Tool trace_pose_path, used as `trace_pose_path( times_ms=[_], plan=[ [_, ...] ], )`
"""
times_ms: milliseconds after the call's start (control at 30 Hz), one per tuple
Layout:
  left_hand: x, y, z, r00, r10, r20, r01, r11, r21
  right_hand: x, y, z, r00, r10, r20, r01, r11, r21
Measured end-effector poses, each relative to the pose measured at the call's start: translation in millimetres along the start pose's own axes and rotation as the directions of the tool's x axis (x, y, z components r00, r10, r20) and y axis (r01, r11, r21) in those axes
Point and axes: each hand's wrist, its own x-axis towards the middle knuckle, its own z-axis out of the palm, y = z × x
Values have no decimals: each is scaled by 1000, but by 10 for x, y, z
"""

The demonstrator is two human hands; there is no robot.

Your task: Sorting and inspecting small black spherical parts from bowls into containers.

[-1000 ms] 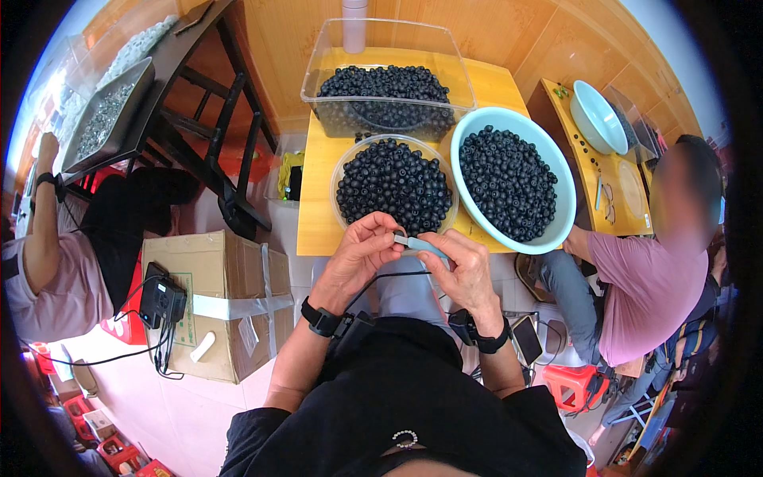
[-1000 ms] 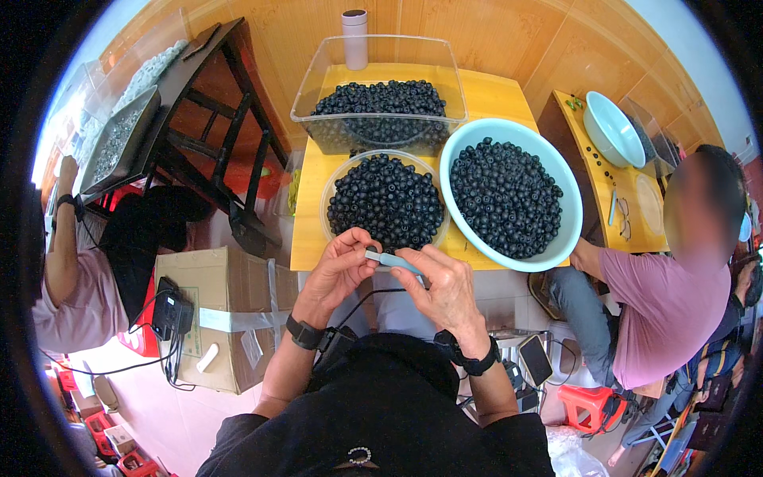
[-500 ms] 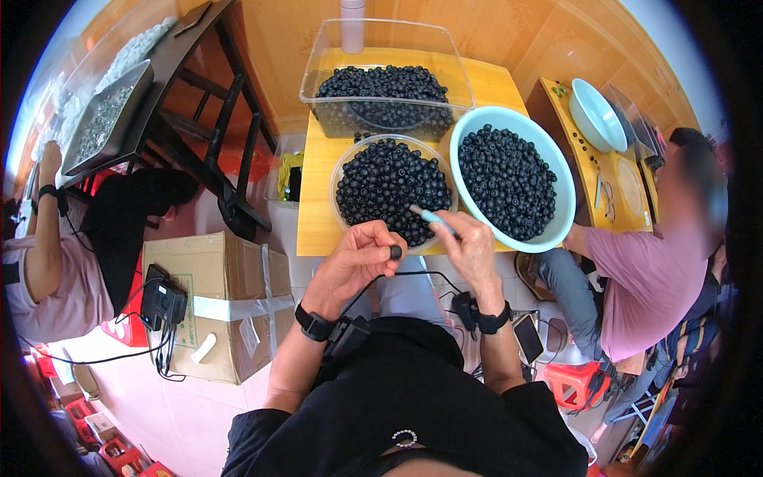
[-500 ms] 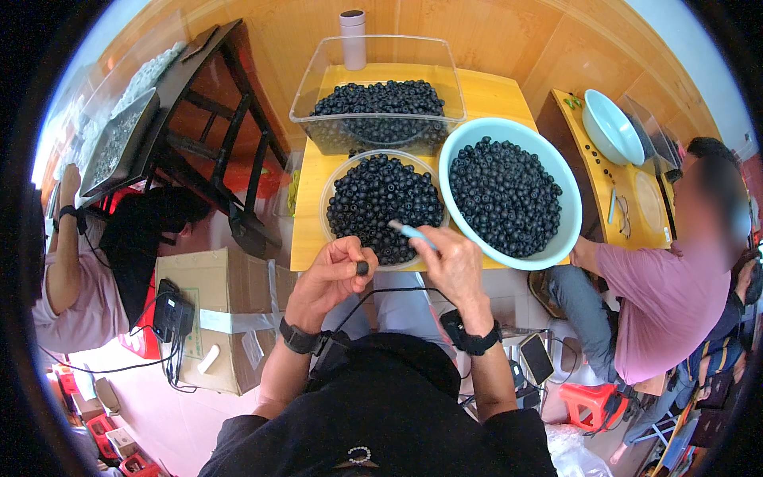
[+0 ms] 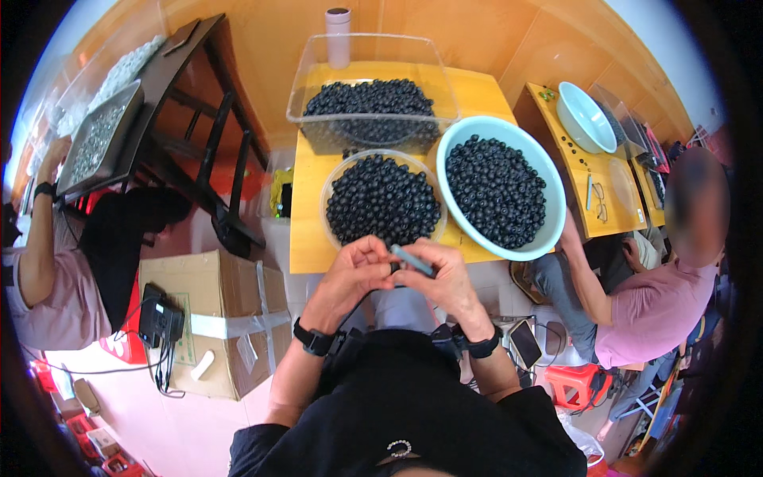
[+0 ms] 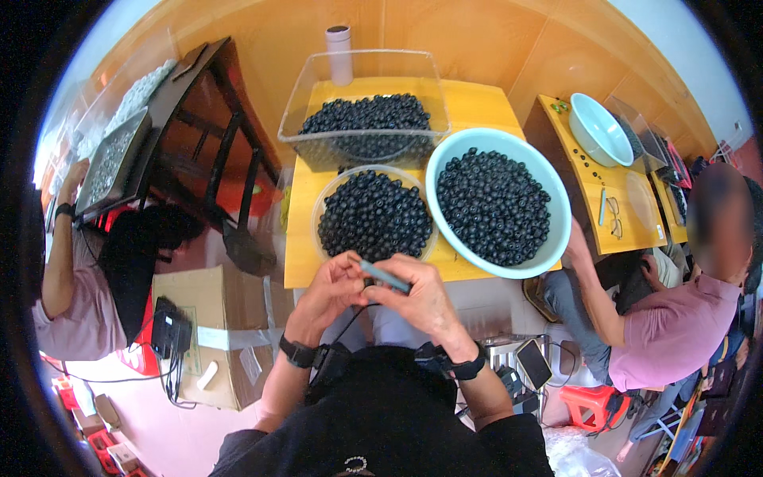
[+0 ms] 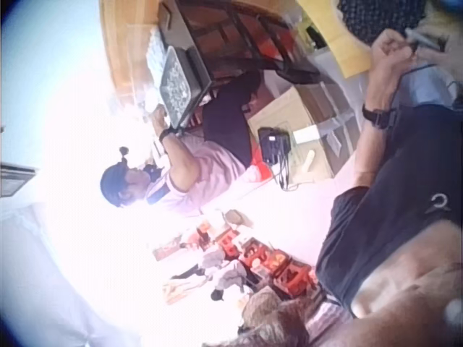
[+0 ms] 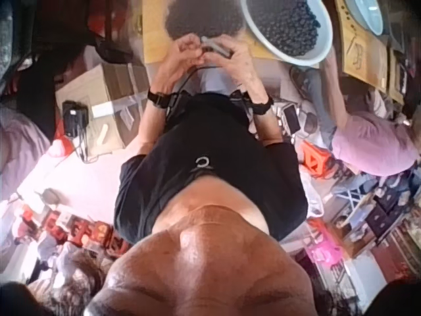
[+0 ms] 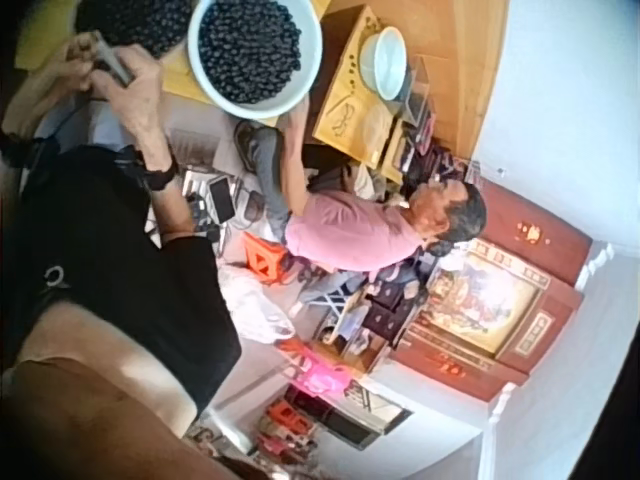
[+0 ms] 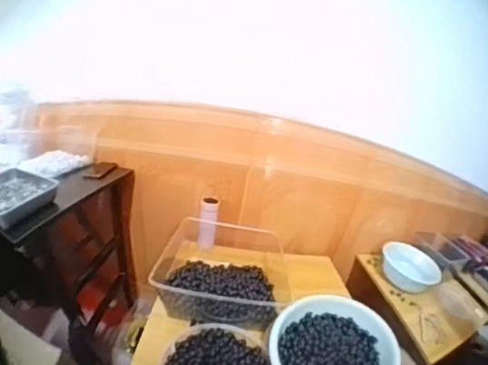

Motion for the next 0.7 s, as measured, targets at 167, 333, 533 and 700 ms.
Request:
trace_pose_path(
  times_ms=[167,333,533,700],
  plan=[
    [-76,-31,-66,997,-49,54,51,998,-43,-39,57,85,980,156,125,-191,919,346],
    [-61,-75,-70,994,-85,75,89,994,-63,-87,40,86,974,202,106,-227,905,360],
    [-60,-151,-31,997,-79,-17,79,997,-10,-144,73,21,980,194,45,-198,975,103],
    [-53,-163,-93,986,-5,-167,34,985,169,-143,265,-200,964,256,-74,-243,959,148]
  ],
)
